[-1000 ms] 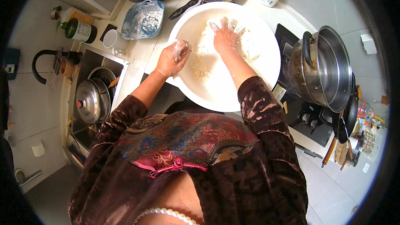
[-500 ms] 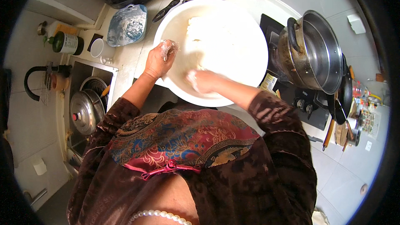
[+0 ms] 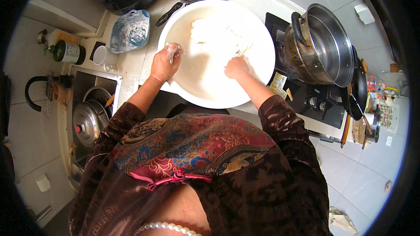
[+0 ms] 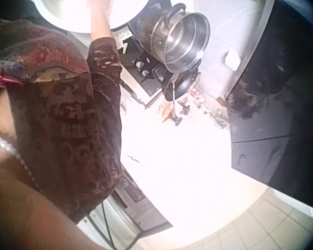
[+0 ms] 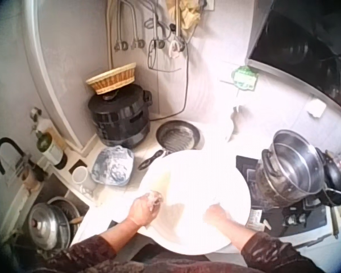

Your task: The person kneads a large mass of dough in a white bowl using both hands. They add a packet of ingredients to the dough and continue kneading until the mixture forms a cohesive ball.

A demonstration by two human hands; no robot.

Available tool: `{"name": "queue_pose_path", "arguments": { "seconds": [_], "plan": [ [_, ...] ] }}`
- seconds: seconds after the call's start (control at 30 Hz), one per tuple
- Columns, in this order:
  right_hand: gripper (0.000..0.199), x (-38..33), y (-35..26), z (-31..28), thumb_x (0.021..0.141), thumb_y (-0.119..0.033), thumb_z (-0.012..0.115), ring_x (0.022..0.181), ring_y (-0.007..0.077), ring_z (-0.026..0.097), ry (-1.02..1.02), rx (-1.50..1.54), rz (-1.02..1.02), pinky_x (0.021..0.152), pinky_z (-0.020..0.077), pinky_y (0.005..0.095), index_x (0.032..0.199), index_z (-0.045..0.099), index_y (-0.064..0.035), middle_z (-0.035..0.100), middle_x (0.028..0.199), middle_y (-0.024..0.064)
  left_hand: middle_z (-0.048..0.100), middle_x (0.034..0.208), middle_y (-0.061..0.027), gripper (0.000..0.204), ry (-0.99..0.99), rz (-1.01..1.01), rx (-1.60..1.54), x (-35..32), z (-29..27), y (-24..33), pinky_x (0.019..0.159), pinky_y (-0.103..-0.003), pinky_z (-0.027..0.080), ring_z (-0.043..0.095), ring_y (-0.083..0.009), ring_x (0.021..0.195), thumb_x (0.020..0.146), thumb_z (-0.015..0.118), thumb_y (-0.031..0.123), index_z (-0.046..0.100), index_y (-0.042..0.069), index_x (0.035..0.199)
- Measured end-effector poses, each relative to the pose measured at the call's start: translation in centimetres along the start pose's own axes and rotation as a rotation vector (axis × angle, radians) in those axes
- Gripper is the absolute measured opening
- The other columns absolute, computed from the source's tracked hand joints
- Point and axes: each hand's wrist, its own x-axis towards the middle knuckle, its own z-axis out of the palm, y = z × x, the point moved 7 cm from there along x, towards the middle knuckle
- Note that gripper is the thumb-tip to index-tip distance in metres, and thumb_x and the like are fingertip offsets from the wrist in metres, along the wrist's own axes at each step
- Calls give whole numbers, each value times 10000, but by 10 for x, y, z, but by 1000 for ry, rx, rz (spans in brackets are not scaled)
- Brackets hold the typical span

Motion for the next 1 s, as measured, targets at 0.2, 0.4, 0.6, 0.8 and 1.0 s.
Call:
{"name": "queue_pose_path", "arguments": {
  "seconds": [0.2,0.4,0.6,0.8,1.0],
  "plan": [
    [307,-25,-26,-25,841,-261,534,920,359,612,-85,689,-137,812,479,420,951,656,-1,635,1008,208,622,856,-127,152,5,15,-11,0,-3,3,677,-382,506,618,-327,766,780,612,74,544,91,914],
    [925,15,58,-96,717,-412,727,1312,383,296,230,244,304,1068,275,489,1444,211,-167,233,1464,190,629,843,-113,147,-14,-11,10,1,-3,6,681,-383,510,621,-325,764,779,615,87,552,111,910],
    [1142,32,46,-73,669,-405,752,1314,351,326,136,150,368,1072,305,412,1472,-20,-153,300,1429,228,620,852,-114,148,19,33,10,0,-6,9,675,-396,508,615,-335,760,772,612,86,546,120,900],
    [735,1,-8,-65,750,-456,644,1150,326,510,-51,513,376,937,451,400,1289,444,2,447,1314,230,619,866,-115,152,-35,24,70,1,-1,9,687,-403,508,612,-336,775,764,602,87,538,118,899],
    [392,-36,-49,-56,829,-187,529,911,353,632,1,900,270,806,506,382,1136,543,57,612,1032,267,631,917,-130,197,-93,37,133,1,5,8,713,-391,512,621,-317,787,774,607,136,566,123,967]
  ]
}}
